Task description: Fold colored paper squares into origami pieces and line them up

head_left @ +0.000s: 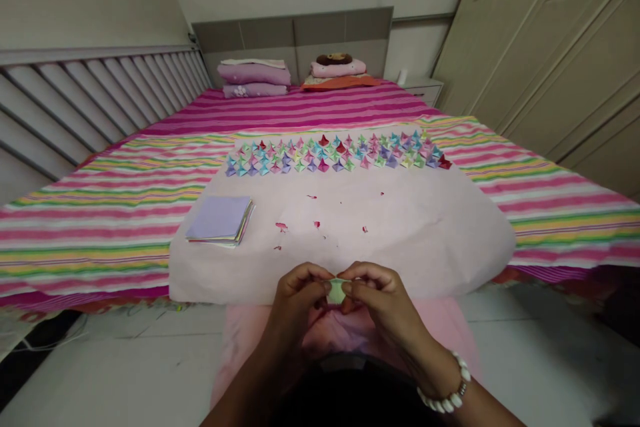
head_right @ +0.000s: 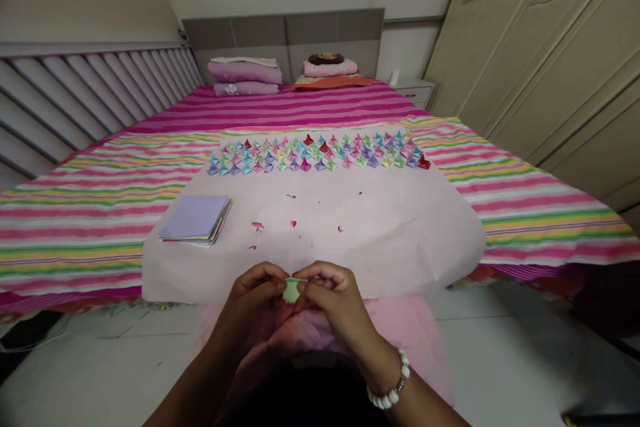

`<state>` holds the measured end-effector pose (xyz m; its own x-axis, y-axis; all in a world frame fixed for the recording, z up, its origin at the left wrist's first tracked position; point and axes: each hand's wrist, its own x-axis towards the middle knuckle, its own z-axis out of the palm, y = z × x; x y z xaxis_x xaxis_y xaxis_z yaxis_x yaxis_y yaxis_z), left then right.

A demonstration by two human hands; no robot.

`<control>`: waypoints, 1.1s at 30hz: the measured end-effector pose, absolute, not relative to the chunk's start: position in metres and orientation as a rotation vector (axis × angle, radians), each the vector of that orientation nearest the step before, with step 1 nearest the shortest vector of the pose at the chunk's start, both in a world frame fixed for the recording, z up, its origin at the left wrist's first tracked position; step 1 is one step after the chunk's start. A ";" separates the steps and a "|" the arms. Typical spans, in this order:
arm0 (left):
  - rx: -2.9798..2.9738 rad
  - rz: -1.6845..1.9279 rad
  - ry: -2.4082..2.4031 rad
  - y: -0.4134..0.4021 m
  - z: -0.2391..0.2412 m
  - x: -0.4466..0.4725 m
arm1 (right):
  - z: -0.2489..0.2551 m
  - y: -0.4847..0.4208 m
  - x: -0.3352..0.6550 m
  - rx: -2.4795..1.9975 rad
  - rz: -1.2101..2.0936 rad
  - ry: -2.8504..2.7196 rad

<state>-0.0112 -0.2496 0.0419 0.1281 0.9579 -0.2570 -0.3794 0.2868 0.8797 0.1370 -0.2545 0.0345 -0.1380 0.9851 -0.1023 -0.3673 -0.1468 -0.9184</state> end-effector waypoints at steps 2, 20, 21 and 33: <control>0.731 1.145 0.987 -0.251 0.037 -0.009 | 0.035 -0.255 0.135 -0.943 1.535 -0.917; 0.755 1.064 0.917 -0.255 0.042 -0.004 | 0.034 -0.259 0.135 -0.950 1.453 -0.919; 0.753 1.060 0.912 -0.255 0.043 -0.004 | 0.034 -0.259 0.136 -0.947 1.459 -0.922; 0.861 1.101 1.046 -0.256 0.047 -0.009 | 0.037 -0.262 0.137 -0.903 1.463 -0.959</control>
